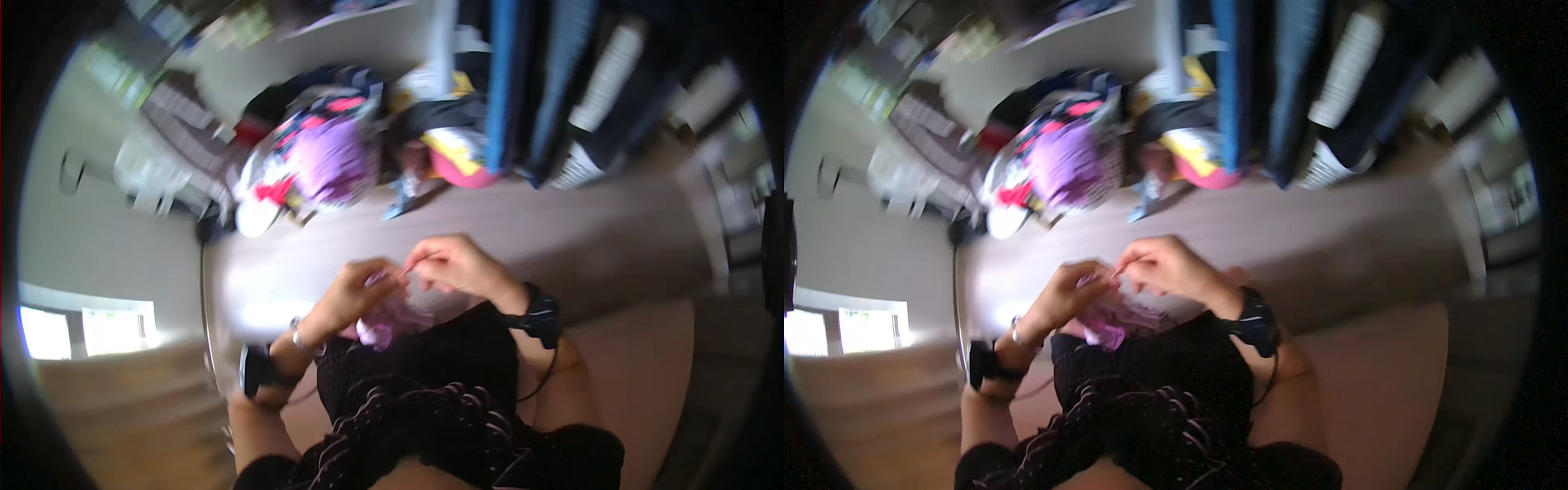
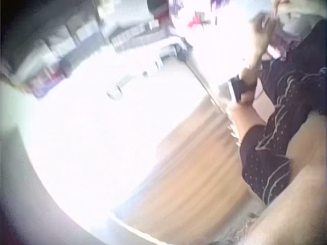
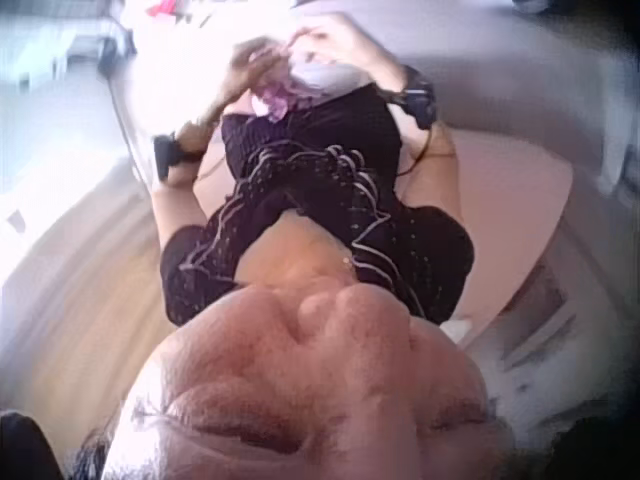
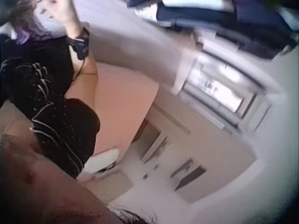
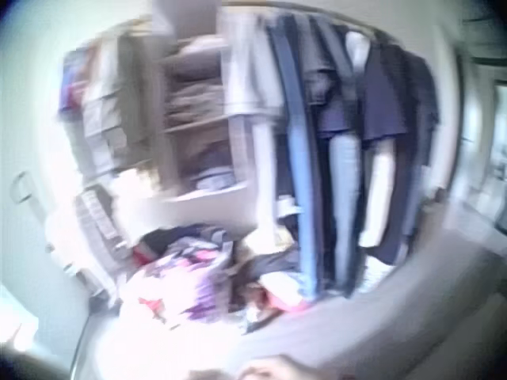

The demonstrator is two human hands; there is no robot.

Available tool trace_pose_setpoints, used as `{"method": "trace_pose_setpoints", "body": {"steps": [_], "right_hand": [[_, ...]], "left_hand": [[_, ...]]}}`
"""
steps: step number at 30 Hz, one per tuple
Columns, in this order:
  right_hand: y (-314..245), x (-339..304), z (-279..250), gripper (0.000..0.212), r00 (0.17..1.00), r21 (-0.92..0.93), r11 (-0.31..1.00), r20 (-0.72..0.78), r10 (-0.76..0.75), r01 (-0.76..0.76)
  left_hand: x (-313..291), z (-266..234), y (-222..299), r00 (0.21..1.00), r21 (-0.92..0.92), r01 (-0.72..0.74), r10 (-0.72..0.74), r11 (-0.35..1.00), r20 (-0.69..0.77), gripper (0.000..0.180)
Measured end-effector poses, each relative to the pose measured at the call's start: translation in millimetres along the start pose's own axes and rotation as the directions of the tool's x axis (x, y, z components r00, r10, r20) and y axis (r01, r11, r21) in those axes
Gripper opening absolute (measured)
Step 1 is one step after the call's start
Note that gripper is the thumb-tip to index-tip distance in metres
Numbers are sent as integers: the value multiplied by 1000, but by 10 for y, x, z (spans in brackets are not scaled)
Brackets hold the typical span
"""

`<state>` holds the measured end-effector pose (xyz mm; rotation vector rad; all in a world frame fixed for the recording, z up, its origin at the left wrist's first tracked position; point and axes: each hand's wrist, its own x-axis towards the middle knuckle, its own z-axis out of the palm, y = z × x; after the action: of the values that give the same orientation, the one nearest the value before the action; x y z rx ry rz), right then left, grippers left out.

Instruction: Fold various items of clothing and a pillowcase on a bed and near a laundry pile.

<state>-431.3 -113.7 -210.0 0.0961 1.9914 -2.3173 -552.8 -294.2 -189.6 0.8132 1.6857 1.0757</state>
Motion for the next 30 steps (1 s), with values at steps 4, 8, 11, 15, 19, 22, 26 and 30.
{"method": "trace_pose_setpoints", "body": {"steps": [4,8,11,15,19,22,26,30], "right_hand": [[-305,-267,-506,10,990,61,998,-144,3,6],[-1072,-895,-906,9,943,54,998,-334,6,13],[-1608,-1555,-1179,12,814,-83,993,-569,-114,81],[-2172,-2585,-1547,15,571,-338,936,-751,-332,98],[-2576,-3431,-1864,13,344,-497,867,-812,-472,17],[-2706,-3930,-2038,13,198,-512,855,-850,-489,-84],[-2766,-4410,-2382,13,-19,-477,851,-870,-493,-219],[-2831,-4852,-2856,14,-183,-426,827,-839,-513,-366]], "left_hand": [[458,243,688,988,-104,134,-125,986,94,15],[796,559,1691,953,-52,75,-56,996,299,15],[1004,1031,2486,901,117,-91,32,989,432,14],[1341,1986,3399,851,135,98,-153,986,502,11],[1660,2885,3992,718,29,-29,1,999,696,12],[1901,3435,4297,657,81,-73,-13,994,754,12],[2291,4110,4661,592,103,-139,-1,985,806,13],[2777,4830,4971,470,77,-234,43,969,881,15]]}}
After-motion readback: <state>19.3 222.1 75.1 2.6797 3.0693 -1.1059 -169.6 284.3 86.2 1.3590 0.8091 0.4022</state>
